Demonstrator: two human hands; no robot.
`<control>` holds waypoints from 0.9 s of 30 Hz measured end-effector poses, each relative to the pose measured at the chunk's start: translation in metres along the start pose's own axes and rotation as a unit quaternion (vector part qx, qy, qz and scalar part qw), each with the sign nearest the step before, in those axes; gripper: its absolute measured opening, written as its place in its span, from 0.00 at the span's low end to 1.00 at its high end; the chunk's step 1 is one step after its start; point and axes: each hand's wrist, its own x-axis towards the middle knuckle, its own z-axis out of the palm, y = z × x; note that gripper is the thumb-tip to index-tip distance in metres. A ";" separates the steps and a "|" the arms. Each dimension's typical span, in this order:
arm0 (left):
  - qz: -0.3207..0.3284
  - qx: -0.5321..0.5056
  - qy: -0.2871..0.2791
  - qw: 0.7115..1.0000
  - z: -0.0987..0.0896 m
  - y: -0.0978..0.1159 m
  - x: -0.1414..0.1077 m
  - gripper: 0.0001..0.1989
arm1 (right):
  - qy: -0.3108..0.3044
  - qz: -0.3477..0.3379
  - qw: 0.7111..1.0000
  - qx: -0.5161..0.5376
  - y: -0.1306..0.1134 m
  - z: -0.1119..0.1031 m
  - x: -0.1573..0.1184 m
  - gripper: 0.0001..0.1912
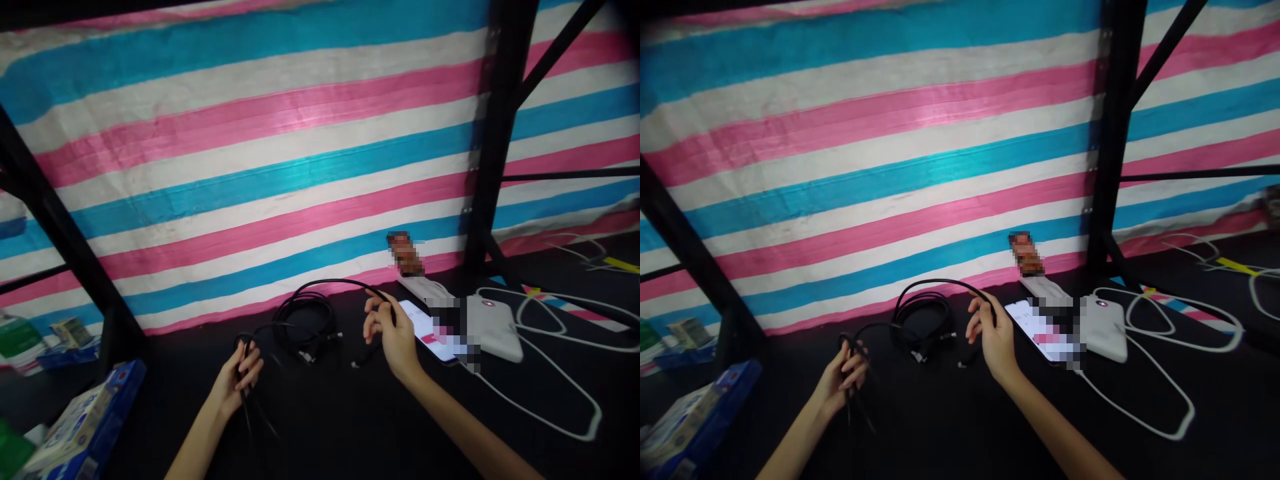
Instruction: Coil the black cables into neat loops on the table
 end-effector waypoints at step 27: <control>-0.030 0.102 -0.027 0.994 0.027 -0.025 0.000 0.18 | -0.162 0.231 0.959 0.007 0.025 0.021 -0.020 0.23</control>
